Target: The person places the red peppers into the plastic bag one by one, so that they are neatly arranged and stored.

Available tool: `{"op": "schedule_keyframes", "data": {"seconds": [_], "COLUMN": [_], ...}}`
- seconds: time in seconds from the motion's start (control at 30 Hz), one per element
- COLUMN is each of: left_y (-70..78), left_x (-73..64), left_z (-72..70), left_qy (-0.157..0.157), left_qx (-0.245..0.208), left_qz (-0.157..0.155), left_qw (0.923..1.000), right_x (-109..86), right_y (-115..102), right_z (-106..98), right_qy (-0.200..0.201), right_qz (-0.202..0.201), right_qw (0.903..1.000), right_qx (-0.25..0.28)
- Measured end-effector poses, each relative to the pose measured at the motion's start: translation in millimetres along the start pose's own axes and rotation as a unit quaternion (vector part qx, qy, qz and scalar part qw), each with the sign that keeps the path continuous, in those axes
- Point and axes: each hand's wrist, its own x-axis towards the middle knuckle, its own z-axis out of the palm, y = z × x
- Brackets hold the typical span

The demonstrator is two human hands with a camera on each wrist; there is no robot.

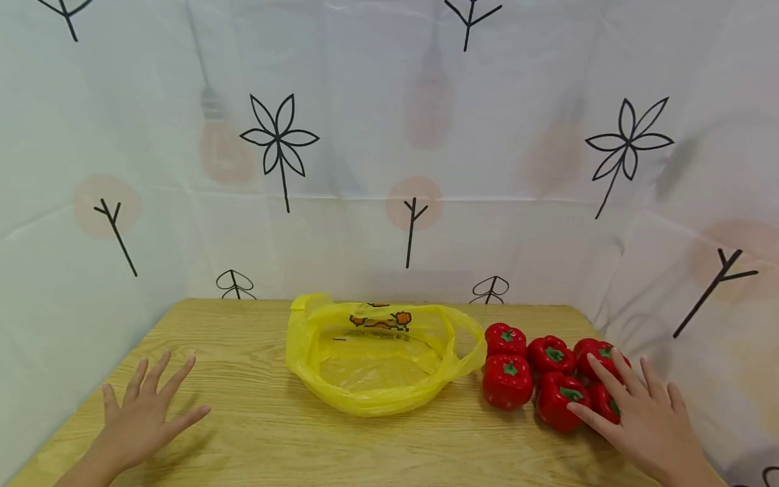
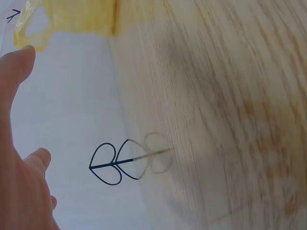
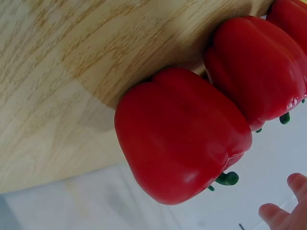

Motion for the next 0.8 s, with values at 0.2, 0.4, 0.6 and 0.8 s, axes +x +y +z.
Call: {"op": "schedule_keyframes", "data": {"seconds": [0.2, 0.4, 0.6, 0.8], "left_y": [1.8, 5.0, 7.9, 11.5], "left_x": [2.6, 5.1, 8.4, 10.6], "left_z": [-1.3, -1.6, -0.9, -0.8], "left_qy": [-0.004, -0.006, 0.000, 0.008], "left_qx": [-0.007, -0.022, -0.034, -0.059], "left_qz": [-0.002, -0.003, -0.005, -0.008], "left_qw": [1.0000, 0.9997, 0.9994, 0.9982], "right_x": [0.4, 1.6, 0.2, 0.6], "right_y": [-1, 1, 10, 10], "right_z": [-2, -2, 0, -5], "right_qy": [-0.006, -0.019, -0.016, -0.031], "right_qz": [0.004, 0.023, 0.014, 0.022], "right_qw": [1.0000, 0.9995, 0.9989, 0.9960], "right_qx": [0.002, 0.013, 0.043, 0.081]}}
